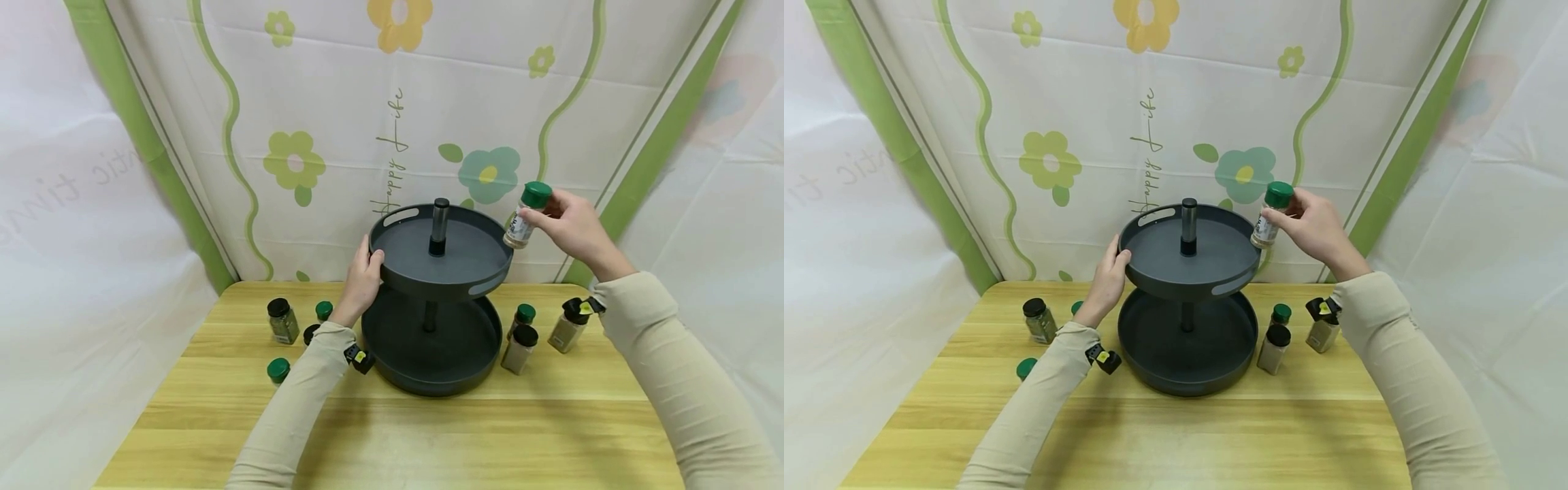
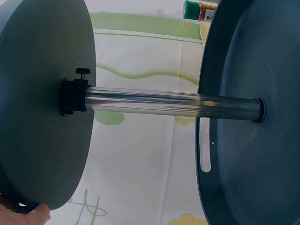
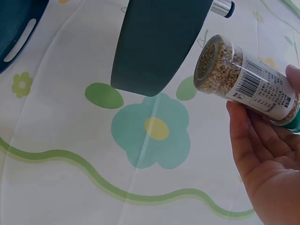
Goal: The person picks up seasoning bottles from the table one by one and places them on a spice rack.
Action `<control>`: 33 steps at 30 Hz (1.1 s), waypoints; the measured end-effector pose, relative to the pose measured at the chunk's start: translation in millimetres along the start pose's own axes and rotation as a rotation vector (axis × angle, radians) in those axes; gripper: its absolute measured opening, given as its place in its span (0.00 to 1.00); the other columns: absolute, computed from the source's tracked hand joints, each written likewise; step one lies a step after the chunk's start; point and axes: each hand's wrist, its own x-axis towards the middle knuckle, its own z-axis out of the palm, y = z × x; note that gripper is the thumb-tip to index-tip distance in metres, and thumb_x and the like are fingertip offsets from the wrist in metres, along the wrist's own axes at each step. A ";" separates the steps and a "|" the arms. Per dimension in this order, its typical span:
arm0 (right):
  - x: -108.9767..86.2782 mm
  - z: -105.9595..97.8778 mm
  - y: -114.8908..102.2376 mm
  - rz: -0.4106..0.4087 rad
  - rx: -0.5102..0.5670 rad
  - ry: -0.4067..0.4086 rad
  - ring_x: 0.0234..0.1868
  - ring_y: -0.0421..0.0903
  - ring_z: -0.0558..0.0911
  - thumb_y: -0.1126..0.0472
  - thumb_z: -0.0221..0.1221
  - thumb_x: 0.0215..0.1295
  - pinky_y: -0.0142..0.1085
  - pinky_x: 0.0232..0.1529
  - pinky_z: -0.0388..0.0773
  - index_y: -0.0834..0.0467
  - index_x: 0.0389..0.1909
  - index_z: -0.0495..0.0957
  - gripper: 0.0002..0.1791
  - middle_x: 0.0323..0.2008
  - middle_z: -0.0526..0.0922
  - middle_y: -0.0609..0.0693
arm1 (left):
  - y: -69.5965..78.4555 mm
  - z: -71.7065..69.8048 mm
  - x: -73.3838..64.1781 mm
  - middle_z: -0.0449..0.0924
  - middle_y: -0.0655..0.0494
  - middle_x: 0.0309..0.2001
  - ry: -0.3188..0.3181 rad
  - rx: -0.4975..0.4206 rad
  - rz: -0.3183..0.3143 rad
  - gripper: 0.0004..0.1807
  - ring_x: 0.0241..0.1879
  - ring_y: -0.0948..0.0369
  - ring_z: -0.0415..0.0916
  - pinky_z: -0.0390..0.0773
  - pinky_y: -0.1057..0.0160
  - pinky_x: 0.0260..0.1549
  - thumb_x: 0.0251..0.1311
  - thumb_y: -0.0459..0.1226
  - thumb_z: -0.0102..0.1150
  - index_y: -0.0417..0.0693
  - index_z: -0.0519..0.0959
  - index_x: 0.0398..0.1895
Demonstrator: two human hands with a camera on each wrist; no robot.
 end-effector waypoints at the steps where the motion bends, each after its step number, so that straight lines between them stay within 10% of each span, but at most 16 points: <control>1: 1.4 0.5 -1.1 0.002 0.000 -0.007 0.39 0.41 0.77 0.42 0.58 0.63 0.32 0.37 0.71 0.59 0.54 0.75 0.28 0.44 0.79 0.54 | -0.2 -0.2 0.3 0.40 0.46 0.74 0.001 0.000 -0.001 0.33 0.72 0.54 0.40 0.46 0.54 0.68 0.73 0.42 0.34 0.40 0.40 0.75; 33: 41.0 26.5 -3.8 0.000 -0.063 -0.179 0.39 0.50 0.78 0.40 0.58 0.62 0.43 0.37 0.73 0.61 0.42 0.75 0.25 0.37 0.80 0.56 | -3.2 -1.4 2.0 0.42 0.45 0.74 -0.008 0.030 0.015 0.33 0.72 0.54 0.42 0.49 0.54 0.68 0.73 0.42 0.34 0.40 0.41 0.75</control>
